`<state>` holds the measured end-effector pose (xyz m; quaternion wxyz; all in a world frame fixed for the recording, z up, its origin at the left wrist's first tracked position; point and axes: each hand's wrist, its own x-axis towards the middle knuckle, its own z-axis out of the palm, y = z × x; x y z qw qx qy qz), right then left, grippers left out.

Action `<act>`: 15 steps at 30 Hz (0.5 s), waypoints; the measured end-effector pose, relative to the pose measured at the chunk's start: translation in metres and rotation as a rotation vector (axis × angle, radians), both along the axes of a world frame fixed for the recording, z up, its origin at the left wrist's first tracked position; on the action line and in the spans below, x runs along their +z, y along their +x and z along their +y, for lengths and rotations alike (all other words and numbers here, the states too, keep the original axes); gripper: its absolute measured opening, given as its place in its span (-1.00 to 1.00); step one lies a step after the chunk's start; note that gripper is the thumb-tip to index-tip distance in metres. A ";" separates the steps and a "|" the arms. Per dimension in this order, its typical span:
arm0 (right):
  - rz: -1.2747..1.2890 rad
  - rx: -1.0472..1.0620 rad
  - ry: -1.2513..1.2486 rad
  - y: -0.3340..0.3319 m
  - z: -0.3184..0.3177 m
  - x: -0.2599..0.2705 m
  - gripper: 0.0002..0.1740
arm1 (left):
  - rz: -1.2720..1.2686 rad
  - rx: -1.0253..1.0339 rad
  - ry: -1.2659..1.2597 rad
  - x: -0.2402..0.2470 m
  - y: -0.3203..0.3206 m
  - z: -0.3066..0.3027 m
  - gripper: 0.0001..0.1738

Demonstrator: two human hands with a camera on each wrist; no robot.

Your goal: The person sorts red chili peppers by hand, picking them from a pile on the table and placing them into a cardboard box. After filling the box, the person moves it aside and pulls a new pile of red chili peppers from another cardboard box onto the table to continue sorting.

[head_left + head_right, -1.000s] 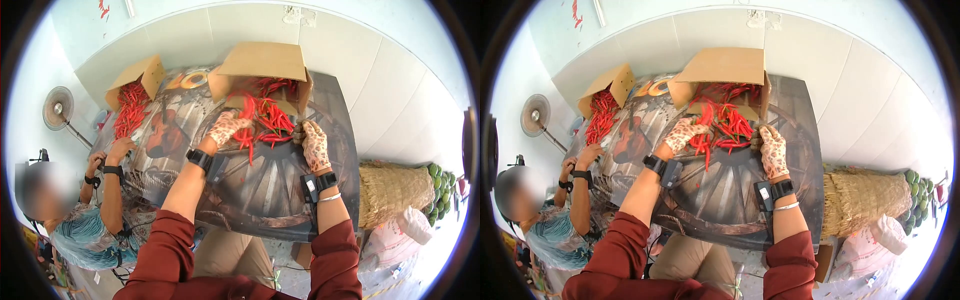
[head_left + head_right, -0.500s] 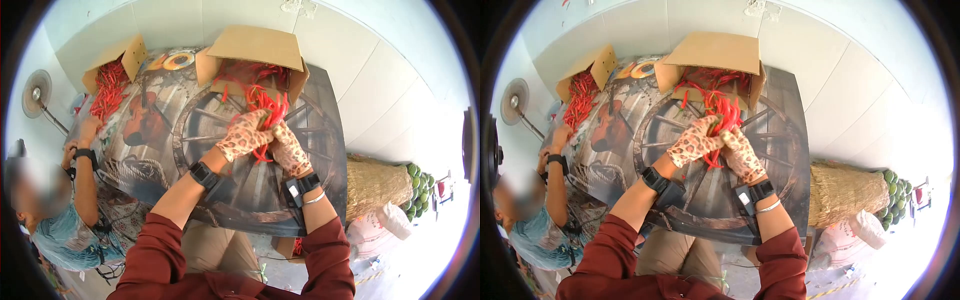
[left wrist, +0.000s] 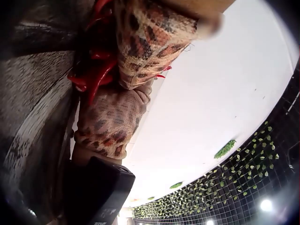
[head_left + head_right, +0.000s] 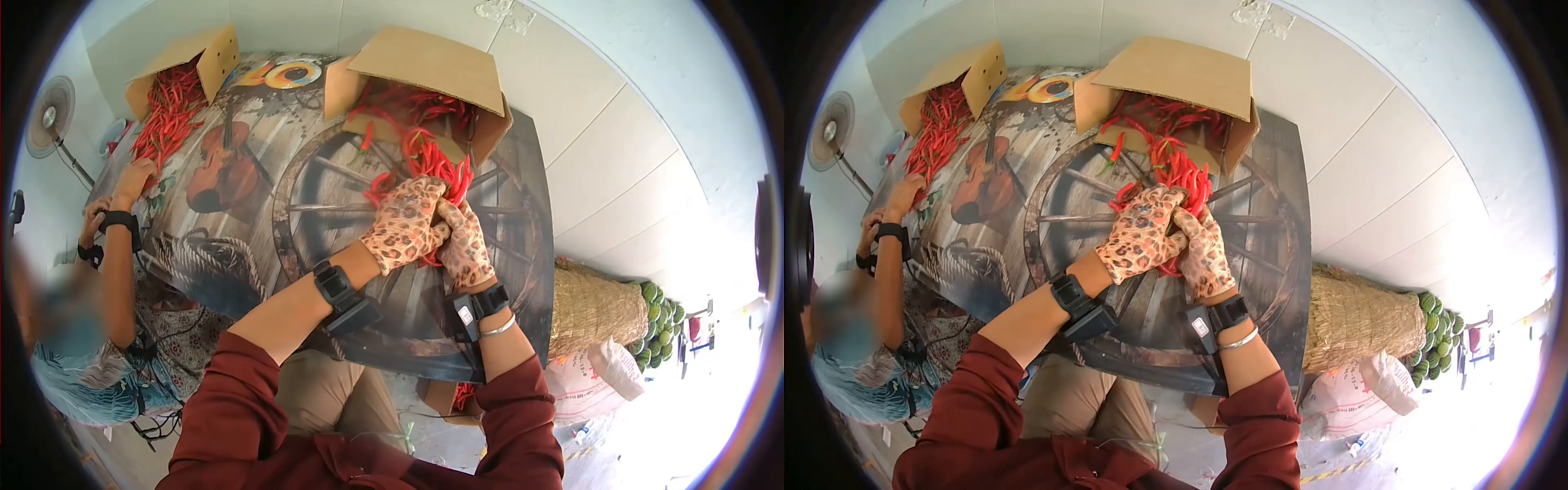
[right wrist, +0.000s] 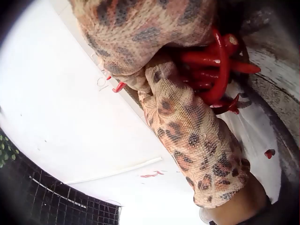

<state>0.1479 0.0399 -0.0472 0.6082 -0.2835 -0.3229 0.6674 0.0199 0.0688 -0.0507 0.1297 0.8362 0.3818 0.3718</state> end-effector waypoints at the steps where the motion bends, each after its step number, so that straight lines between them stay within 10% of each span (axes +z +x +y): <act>1: 0.000 0.000 0.000 -0.001 0.000 0.000 -0.65 | 0.000 0.000 0.000 0.007 -0.001 -0.002 -0.28; 15: 0.085 -0.040 -0.026 0.000 -0.003 0.010 -0.61 | -0.044 -0.056 0.182 0.012 -0.005 0.000 -0.41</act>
